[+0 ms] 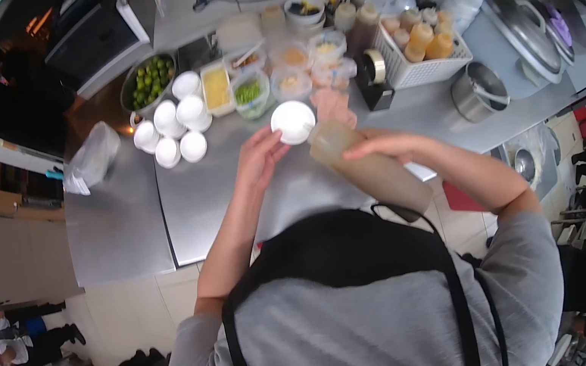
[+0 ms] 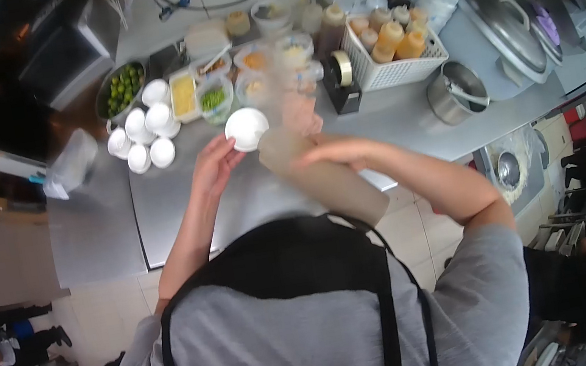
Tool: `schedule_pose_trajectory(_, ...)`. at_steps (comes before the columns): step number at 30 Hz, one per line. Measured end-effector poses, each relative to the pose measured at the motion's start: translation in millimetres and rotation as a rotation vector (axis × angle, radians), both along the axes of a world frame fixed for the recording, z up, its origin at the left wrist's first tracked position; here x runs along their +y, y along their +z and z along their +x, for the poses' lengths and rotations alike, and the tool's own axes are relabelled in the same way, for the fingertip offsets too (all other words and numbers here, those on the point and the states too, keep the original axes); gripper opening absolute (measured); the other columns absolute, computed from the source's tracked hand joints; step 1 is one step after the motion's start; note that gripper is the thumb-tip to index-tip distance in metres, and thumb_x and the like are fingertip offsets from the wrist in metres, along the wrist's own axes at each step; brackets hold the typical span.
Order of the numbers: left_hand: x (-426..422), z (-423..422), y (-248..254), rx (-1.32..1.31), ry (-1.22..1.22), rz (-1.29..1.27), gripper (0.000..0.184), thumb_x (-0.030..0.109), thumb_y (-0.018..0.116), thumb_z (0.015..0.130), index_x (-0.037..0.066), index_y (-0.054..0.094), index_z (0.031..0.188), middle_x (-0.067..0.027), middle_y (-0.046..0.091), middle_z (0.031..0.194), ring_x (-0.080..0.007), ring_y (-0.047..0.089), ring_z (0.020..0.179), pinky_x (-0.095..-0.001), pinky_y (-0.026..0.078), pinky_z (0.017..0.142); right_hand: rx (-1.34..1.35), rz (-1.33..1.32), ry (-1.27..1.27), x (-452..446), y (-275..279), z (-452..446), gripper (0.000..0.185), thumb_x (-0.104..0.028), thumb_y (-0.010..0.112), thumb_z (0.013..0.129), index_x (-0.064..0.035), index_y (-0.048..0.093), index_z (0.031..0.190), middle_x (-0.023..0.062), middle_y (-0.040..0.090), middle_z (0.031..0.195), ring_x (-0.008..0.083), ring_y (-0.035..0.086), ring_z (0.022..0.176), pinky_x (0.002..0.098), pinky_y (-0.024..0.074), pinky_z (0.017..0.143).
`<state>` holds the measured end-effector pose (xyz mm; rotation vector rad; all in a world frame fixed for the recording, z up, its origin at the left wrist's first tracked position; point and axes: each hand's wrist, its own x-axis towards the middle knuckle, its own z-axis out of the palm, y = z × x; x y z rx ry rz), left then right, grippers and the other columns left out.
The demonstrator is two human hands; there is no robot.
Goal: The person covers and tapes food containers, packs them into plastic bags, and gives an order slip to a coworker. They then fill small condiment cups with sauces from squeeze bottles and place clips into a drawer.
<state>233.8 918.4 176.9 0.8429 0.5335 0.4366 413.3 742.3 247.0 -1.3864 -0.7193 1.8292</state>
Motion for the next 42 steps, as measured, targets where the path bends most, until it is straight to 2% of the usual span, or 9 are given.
schedule_pose_trajectory(10,-7.1,-4.9,-19.8,0.100,-0.013,0.036,0.030,0.008,0.060,0.078,-0.003,0.052,0.105,-0.0095,0.059,0.097,-0.0153,0.059,0.085,-0.0259,0.050,0.075,-0.039,-0.214,0.050,5.7,-25.3,-0.9,0.073,-0.041,0.069,0.068,-0.0002,0.039,0.121,0.0091,0.052,0.104,0.0143,0.054,0.090,0.0279,0.0464,0.072)
schedule_pose_trajectory(23,-5.3,8.6,-21.2,0.100,-0.053,-0.008,0.028,0.008,0.058,0.080,-0.004,0.052,0.105,-0.0088,0.060,0.094,-0.0149,0.060,0.084,-0.0253,0.050,0.074,-0.031,-0.197,0.051,4.3,-26.9,16.1,0.070,-0.040,0.070,0.068,0.0009,0.043,0.118,0.0093,0.054,0.104,0.0149,0.054,0.092,0.0278,0.0460,0.074)
schedule_pose_trajectory(29,-3.7,17.1,-22.5,0.027,-0.125,-0.098,0.030,0.008,0.056,0.081,-0.003,0.049,0.108,-0.0111,0.057,0.102,-0.0178,0.057,0.091,-0.0287,0.047,0.081,-0.017,-0.096,0.018,-5.5,-30.0,24.8,0.066,-0.033,0.068,0.071,0.0008,0.040,0.121,0.0101,0.052,0.107,0.0153,0.052,0.096,0.0277,0.0434,0.079)
schedule_pose_trajectory(31,-2.9,17.2,-16.6,0.024,-0.054,-0.191,0.029,0.009,0.055,0.081,-0.002,0.048,0.107,-0.0115,0.055,0.104,-0.0199,0.055,0.095,-0.0317,0.046,0.085,-0.105,0.188,-0.007,-9.7,-21.2,24.7,0.068,-0.030,0.068,0.071,0.0005,0.037,0.124,0.0108,0.050,0.110,0.0160,0.050,0.099,0.0277,0.0415,0.081)
schedule_pose_trajectory(33,6.4,9.1,-15.7,0.061,-0.008,-0.163,0.031,0.011,0.055,0.082,-0.003,0.048,0.109,-0.0111,0.056,0.104,-0.0201,0.055,0.095,-0.0334,0.044,0.088,-0.179,0.208,-0.025,-15.2,-20.5,42.0,0.074,-0.029,0.071,0.068,0.0003,0.035,0.125,0.0111,0.049,0.113,0.0168,0.047,0.103,0.0282,0.0394,0.085)
schedule_pose_trajectory(35,27.1,-6.4,-21.7,0.044,0.083,-0.166,0.030,0.009,0.056,0.081,-0.002,0.048,0.108,-0.0118,0.055,0.104,-0.0207,0.054,0.097,-0.0350,0.043,0.090,-0.484,0.455,-0.184,-19.2,-16.1,59.9,0.079,-0.029,0.074,0.063,0.0004,0.034,0.125,0.0116,0.049,0.113,0.0174,0.047,0.103,0.0291,0.0385,0.087)
schedule_pose_trajectory(40,91.6,-85.1,-38.0,0.042,0.463,-0.147,0.027,0.005,0.057,0.080,-0.004,0.048,0.104,-0.0115,0.055,0.104,-0.0223,0.052,0.099,-0.0364,0.042,0.091,-0.789,0.488,-0.627,-51.0,53.5,128.6,0.077,-0.025,0.077,0.059,0.0001,0.036,0.120,0.0120,0.052,0.110,0.0196,0.051,0.100,0.0313,0.0406,0.086)
schedule_pose_trajectory(41,102.3,-104.6,-40.3,0.035,0.540,-0.154,0.027,0.005,0.057,0.080,-0.005,0.048,0.104,-0.0111,0.055,0.103,-0.0226,0.052,0.099,-0.0368,0.042,0.092,-0.845,0.604,-0.781,-55.4,68.0,134.4,0.076,-0.024,0.077,0.059,0.0004,0.037,0.119,0.0124,0.053,0.109,0.0197,0.053,0.098,0.0320,0.0426,0.084)
schedule_pose_trajectory(42,113.2,-126.6,-45.8,0.038,0.608,-0.148,0.027,0.004,0.057,0.080,-0.005,0.048,0.104,-0.0115,0.055,0.102,-0.0226,0.053,0.099,-0.0361,0.042,0.091,-1.141,0.607,-0.853,-60.9,66.7,157.6,0.072,-0.020,0.076,0.059,0.0004,0.038,0.116,0.0147,0.054,0.107,0.0217,0.054,0.097,0.0322,0.0438,0.082)
